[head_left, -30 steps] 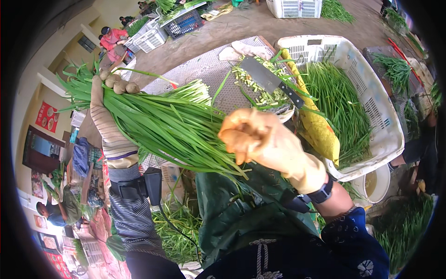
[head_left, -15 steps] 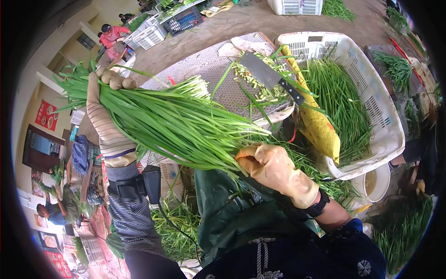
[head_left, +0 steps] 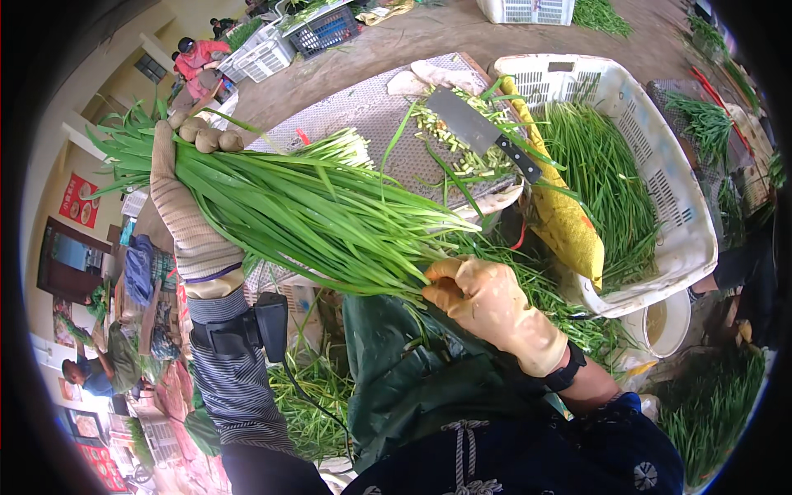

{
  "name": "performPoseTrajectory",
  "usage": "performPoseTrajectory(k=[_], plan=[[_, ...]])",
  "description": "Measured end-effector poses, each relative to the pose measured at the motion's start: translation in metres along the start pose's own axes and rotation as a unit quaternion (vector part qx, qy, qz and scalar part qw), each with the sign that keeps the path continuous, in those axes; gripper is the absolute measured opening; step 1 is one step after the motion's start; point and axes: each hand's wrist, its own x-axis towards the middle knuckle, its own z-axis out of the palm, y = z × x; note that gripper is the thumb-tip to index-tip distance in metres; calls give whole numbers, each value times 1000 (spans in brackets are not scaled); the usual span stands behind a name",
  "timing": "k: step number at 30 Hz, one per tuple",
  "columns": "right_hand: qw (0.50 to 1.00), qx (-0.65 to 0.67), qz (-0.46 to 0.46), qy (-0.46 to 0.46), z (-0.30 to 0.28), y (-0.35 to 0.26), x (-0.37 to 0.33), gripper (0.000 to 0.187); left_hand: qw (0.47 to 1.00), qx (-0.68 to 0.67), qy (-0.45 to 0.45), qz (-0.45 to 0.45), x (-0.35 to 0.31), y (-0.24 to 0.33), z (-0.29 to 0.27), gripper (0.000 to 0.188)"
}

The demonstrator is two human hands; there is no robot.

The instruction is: The person sorts and trims bundles of green chives by hand and using a knife. They remove damaged stalks, align the bundle, and use a knife to trim the ends before placing the bundle into a white plastic crate.

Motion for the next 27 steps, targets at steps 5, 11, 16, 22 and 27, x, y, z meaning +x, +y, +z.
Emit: performPoseTrajectory(k=[5,11,16,22,27], plan=[[997,-51,-43,30,12,6,2,22,1000,13,6,5,-4,-1,6,16],[987,-135,-85,-35,11,4,7,17,1000,9,-4,-1,-12,-6,17,16],[990,-43,-77,-109,3,7,15,16,999,-21,-21,-23,-15,-6,22,17],[982,-65,-109,-137,3,12,16,15,999,-27,-29,-28,-15,-8,18,18],[981,-34,-67,-176,1,15,23,15,999,-14,-26,-33,-15,-11,17,19]])
